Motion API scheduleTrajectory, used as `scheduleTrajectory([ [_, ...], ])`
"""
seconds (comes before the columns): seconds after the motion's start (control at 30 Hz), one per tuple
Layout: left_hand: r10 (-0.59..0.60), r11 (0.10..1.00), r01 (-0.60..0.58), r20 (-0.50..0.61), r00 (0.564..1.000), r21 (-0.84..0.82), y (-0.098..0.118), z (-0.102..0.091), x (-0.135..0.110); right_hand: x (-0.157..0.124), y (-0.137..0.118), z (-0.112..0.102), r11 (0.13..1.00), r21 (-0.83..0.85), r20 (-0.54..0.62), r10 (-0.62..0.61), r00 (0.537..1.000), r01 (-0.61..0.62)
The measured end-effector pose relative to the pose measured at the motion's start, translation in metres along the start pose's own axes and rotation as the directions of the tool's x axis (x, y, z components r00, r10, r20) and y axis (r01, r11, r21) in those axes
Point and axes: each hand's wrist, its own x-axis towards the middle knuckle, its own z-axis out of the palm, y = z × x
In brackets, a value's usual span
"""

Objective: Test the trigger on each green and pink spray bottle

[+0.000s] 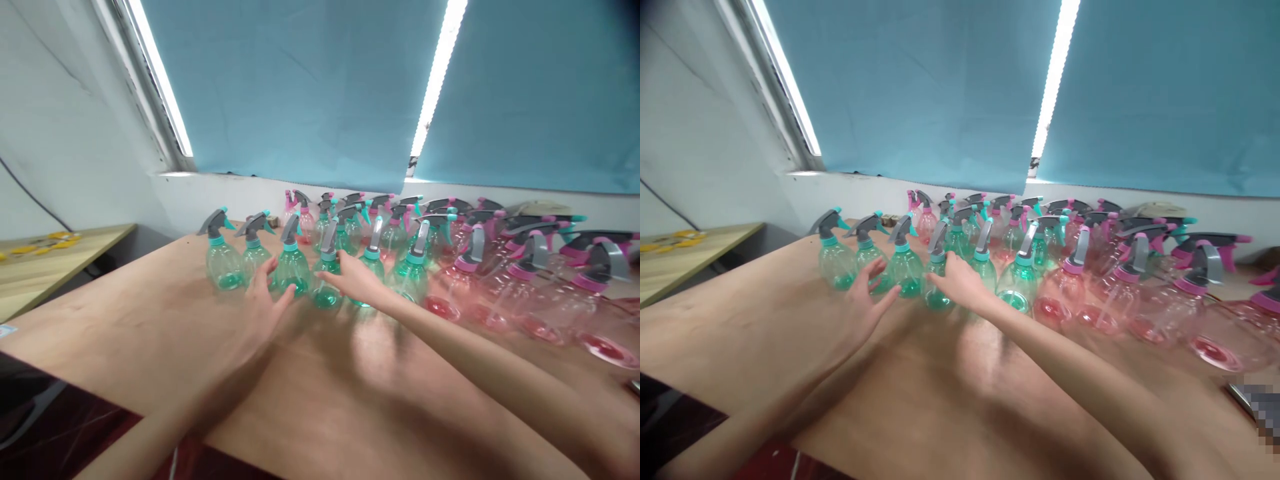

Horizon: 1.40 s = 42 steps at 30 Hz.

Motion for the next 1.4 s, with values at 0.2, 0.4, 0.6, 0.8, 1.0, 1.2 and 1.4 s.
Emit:
scheduleTrajectory([
  [0.2,-0.08,0.979,0.119,0.225,0.971,-0.167,0.048,0.005,-0.025,-0.059,-0.002,-0.005,0.99,-0.002,0.031,-0.138,0.99,0.138],
  [0.4,0.049,0.959,0.059,0.371,0.927,-0.276,0.106,0.022,-0.034,-0.122,0.01,-0.018,0.975,0.0,0.049,-0.223,0.974,0.223],
  [0.6,0.141,0.968,-0.048,0.377,0.916,-0.247,0.136,0.056,-0.048,-0.152,0.037,-0.032,0.959,-0.053,-0.014,-0.279,0.96,0.278],
  [0.8,0.219,0.933,-0.089,0.352,0.91,-0.349,0.152,0.093,-0.054,-0.163,0.088,-0.051,0.927,-0.136,-0.004,-0.353,0.936,0.349],
  [1.0,0.338,0.894,-0.172,0.37,0.865,-0.414,0.156,0.121,-0.047,-0.173,0.163,-0.074,0.931,-0.21,0.099,-0.284,0.954,0.299],
  [1.2,0.365,0.891,-0.204,0.373,0.853,-0.405,0.16,0.139,-0.027,-0.174,0.192,-0.063,0.944,-0.256,0.06,-0.199,0.978,0.208],
  [1.4,0.355,0.892,-0.18,0.396,0.847,-0.415,0.16,0.143,-0.017,-0.173,0.19,-0.052,0.95,-0.271,0.028,-0.15,0.988,0.152],
])
